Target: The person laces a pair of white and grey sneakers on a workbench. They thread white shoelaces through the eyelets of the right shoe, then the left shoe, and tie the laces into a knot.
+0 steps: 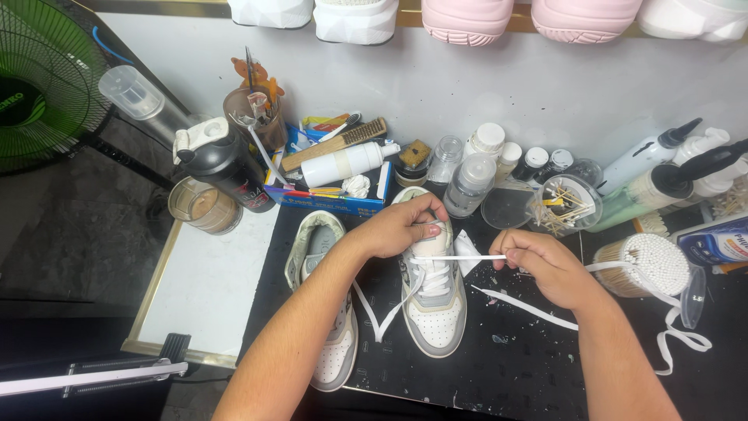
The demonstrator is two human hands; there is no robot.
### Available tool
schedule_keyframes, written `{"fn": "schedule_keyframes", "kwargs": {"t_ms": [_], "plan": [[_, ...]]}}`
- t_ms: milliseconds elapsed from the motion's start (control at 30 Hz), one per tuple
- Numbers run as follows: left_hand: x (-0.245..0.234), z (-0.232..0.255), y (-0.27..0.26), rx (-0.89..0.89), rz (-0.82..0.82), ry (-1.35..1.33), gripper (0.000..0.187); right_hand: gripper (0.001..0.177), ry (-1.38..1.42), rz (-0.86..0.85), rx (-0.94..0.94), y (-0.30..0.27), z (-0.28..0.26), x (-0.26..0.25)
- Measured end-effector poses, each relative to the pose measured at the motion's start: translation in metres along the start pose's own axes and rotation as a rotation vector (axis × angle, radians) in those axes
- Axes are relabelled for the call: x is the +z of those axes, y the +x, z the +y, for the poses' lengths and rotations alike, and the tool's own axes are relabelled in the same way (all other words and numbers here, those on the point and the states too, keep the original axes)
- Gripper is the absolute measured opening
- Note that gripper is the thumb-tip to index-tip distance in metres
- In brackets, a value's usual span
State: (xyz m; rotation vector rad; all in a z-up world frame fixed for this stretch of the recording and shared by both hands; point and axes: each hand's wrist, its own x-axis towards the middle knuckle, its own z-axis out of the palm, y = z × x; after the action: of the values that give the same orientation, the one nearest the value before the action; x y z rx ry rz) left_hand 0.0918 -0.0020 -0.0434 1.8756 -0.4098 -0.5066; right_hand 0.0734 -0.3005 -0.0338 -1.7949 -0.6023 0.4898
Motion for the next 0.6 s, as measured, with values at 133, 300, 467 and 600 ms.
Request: {"fn": "schedule_keyframes", "kwargs": {"t_ms": [133, 300, 467, 600], "plan": [[-0.001, -0.001, 0.001, 0.008, -0.005, -0.009, 0.022, 0.02, 0.1, 0.028, 0.006, -0.004, 0.015, -0.004], [-0.001, -0.001, 0.0, 0.011, -0.022, -0.009, 0.022, 0.019, 0.085, 0.107, 0.051, -0.009, 0.028, -0.005], [-0.006, 0.012, -0.007, -0.008, 0.047, 0.097, 0.033, 0.011, 0.112, 0.263, 0.096, -0.016, 0.03, -0.004], [-0.001, 0.027, -0.006, -0.033, 0.107, 0.163, 0.043, 0.014, 0.204, 0.281, 0.025, -0.019, 0.028, 0.023]]}}
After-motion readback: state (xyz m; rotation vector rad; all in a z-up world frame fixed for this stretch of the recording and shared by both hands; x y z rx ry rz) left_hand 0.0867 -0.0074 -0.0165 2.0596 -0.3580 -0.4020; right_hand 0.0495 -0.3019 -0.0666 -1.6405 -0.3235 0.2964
